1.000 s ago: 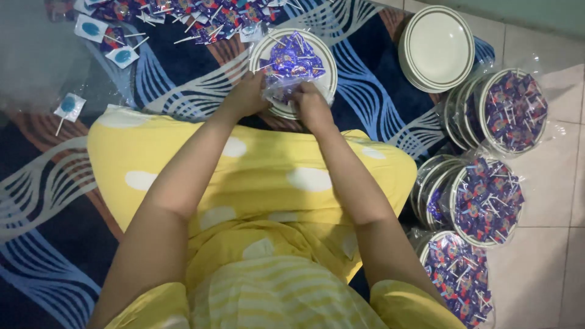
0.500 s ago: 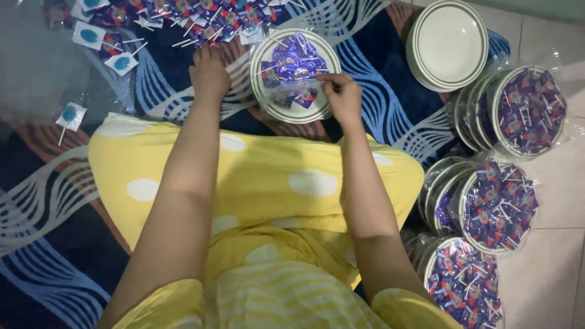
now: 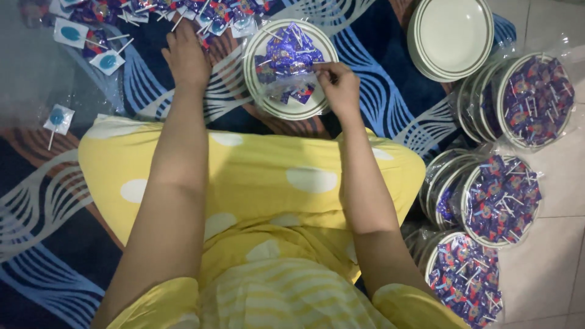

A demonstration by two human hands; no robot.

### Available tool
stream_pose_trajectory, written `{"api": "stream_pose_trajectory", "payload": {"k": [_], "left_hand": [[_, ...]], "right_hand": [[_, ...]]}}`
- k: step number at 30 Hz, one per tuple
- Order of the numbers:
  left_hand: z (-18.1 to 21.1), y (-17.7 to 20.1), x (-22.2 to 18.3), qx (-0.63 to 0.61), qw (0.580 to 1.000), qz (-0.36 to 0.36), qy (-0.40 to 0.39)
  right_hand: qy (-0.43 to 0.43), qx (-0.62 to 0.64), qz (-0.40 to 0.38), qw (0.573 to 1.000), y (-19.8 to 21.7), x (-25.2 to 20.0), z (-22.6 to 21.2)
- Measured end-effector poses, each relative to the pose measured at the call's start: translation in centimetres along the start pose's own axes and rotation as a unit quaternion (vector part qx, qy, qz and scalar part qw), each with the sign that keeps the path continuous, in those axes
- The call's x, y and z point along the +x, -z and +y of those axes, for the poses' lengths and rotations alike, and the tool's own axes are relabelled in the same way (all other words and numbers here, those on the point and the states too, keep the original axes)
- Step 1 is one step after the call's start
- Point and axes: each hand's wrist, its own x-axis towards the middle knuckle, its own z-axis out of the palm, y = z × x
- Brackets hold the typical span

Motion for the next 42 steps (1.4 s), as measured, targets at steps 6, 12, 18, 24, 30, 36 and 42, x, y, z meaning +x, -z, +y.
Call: {"api": "stream_pose_trajectory", "payload": {"k": [6, 12, 18, 24, 30, 36, 42], "left_hand": [[-0.4, -0.4, -0.7, 0.009, 0.996, -0.009, 0.092], [2.4, 6.1, -3.9, -0.231, 0.969, -0.002, -0.094], [12.9, 9.2, -8.4, -0.26, 0.843, 0.027, -0.471], [17.4, -2.9, -11.3, 0.011, 0.912, 0.205, -0.355], [19.3, -7.5, -9.2, -0.015, 0.929, 0.141, -0.341], [18.8, -4.2, -11.0, 0.05, 0.947, -0.072, -0.309], [18.3, 13.9, -6.8, 0.001, 0.912, -0.385, -0.139]], "right_hand": [[0.003, -0.027, 0.045, 0.999, 1.6, 0.3, 0.7], [-0.004, 0.008, 0.071, 0.997, 2.1, -0.6, 1.1], [-0.072, 0.134, 0.007, 0.988, 2.5, -2.2, -0.9], [-0.168, 0.198, 0.145, 0.955, 4.1, -3.0, 0.6], [-0.148, 0.19, 0.154, 0.958, 3.3, -2.2, 2.1], [-0.143, 0.191, 0.139, 0.961, 1.9, -0.8, 3.1], [-0.128, 0.182, 0.169, 0.96, 3.0, -0.7, 3.5]]}}
